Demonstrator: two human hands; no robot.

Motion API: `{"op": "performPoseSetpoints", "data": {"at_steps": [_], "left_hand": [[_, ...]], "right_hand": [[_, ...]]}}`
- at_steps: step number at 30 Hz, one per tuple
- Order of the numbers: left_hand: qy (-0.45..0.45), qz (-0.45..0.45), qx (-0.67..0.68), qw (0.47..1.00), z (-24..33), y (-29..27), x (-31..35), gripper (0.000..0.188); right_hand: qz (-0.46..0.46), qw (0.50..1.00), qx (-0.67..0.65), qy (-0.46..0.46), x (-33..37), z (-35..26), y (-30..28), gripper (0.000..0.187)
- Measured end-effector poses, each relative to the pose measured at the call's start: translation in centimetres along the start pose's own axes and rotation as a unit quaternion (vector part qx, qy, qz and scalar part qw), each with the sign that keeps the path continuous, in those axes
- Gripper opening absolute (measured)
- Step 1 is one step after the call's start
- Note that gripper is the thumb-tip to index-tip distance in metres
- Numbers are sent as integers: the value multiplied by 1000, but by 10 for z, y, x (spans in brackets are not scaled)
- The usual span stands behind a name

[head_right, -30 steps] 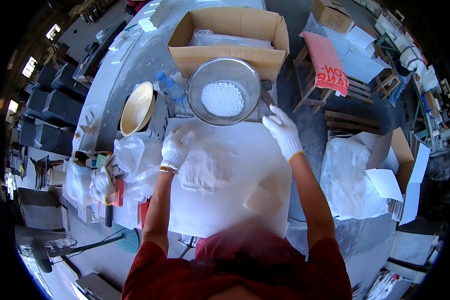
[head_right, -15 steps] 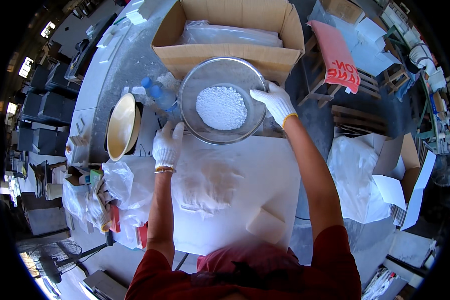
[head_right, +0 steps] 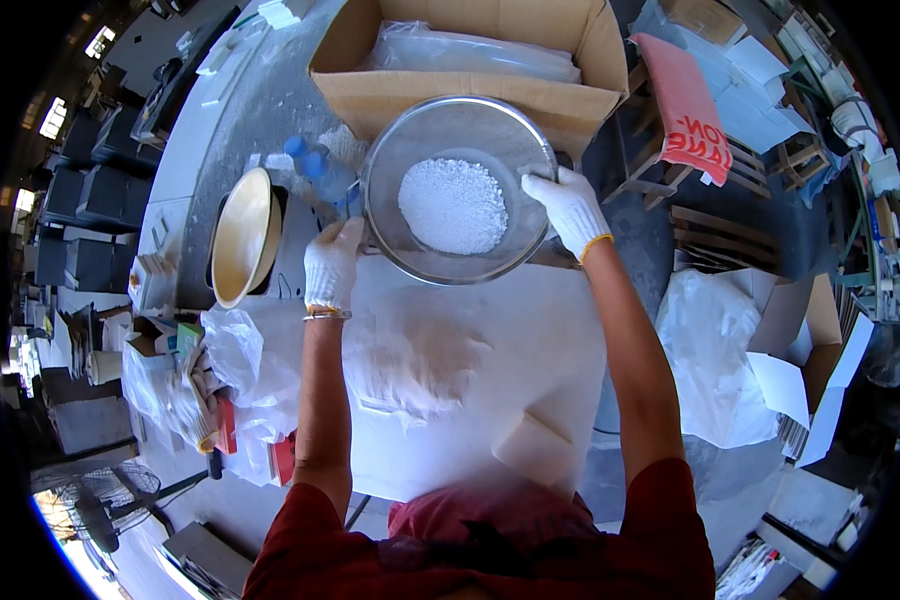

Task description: The person sifts a white granular substance from a metal sieve into a bowl using both hands. They repeatedly shake the sieve to pass the powder through the mesh, then pour the collected powder from the bowl back into the sieve to continue the process.

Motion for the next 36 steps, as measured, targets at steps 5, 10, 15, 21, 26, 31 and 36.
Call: {"op": "performPoseSetpoints", "data": {"at_steps": [5, 10, 15, 21, 26, 31, 36], "left_hand": [[34, -5, 171, 985, 25, -4, -2, 46], [-56, 26, 191, 980, 23, 14, -20, 43], [18, -80, -320, 944, 10, 59, -36, 36], [108, -120, -396, 904, 16, 100, -49, 43], [142, -76, -227, 960, 17, 87, -31, 36], [27, -63, -3, 998, 22, 51, 28, 34], [-69, -95, 198, 973, 29, 22, 112, 28]], "right_hand": [[26, 995, -90, 28, 23, -14, -20, 27], [79, 993, -85, -18, 42, -35, -32, 28], [129, 987, -83, -43, 56, -54, -31, 28], [151, 979, -116, -73, 59, -49, -38, 31], [170, 971, -142, -89, 78, -62, -37, 31], [183, 969, -139, -88, 114, -85, -34, 30], [183, 969, -137, -93, 156, -97, -22, 39]]}}
Point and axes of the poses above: each hand's wrist, its own x-axis away from the middle knuckle, its own y-axis out of the palm, z = x × y, the point moved 6 cm from there along -x, towards the middle knuckle, and after that the axes turned 3 degrees about -y, right-handed, at the moved point
